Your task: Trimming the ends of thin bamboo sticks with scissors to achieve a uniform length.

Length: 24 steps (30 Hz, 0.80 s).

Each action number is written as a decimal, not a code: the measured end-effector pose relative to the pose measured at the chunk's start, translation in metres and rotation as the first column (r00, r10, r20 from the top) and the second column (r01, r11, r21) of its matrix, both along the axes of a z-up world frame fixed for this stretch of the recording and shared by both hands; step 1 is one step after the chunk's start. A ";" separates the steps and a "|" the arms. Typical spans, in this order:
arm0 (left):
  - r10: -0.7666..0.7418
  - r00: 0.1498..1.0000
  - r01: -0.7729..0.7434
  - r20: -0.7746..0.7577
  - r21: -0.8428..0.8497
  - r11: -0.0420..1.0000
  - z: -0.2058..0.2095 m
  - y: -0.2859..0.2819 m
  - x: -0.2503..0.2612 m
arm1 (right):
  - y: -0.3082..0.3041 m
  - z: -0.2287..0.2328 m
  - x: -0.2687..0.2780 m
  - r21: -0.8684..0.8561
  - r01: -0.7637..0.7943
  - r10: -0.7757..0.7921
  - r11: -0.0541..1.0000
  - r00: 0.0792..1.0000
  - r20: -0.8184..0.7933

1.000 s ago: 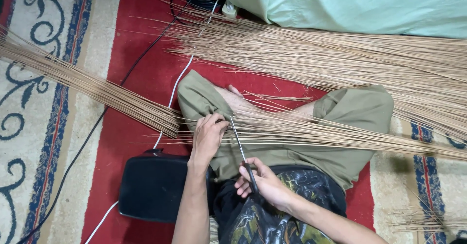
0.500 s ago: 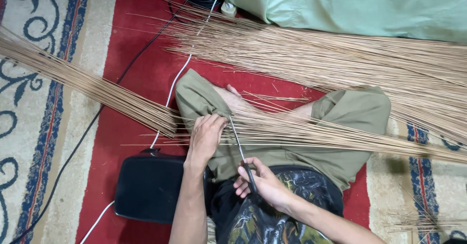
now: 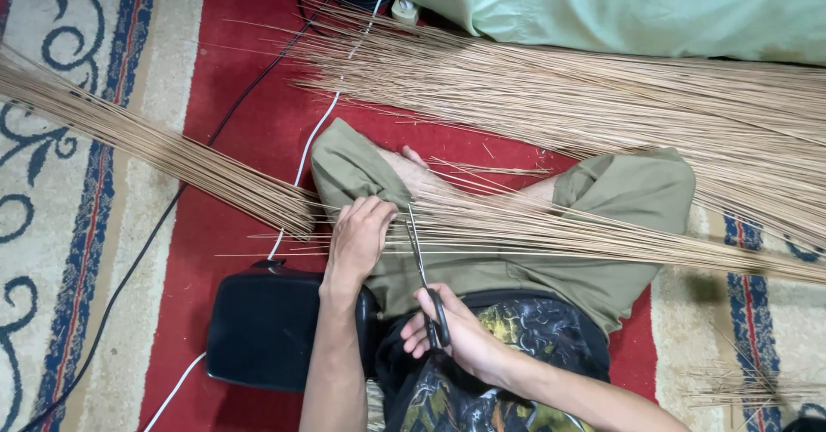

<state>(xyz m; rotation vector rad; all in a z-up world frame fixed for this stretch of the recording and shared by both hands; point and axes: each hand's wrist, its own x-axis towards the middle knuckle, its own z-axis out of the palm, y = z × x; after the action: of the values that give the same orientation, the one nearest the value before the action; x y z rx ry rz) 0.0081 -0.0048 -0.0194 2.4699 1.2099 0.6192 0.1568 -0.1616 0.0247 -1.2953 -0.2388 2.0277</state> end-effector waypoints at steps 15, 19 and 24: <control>-0.032 0.999 0.027 -0.035 -0.133 0.991 -0.005 0.006 -0.008 | 0.042 -0.051 -0.018 0.058 0.171 -0.173 0.983 0.985 0.018; -0.035 0.999 0.032 -0.014 -0.154 0.988 -0.008 0.006 -0.009 | 0.046 -0.050 -0.022 0.051 0.181 -0.182 0.982 0.983 0.018; -0.030 0.998 0.022 -0.049 -0.163 0.986 -0.004 0.005 -0.009 | 0.048 -0.054 -0.024 0.064 0.196 -0.198 0.978 0.980 0.025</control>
<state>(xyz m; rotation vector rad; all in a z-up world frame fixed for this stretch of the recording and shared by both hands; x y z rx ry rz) -0.0007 0.0006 -0.0236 2.3743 1.1950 0.4338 0.1324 -0.1136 -0.0295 -1.2619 -0.1779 1.8203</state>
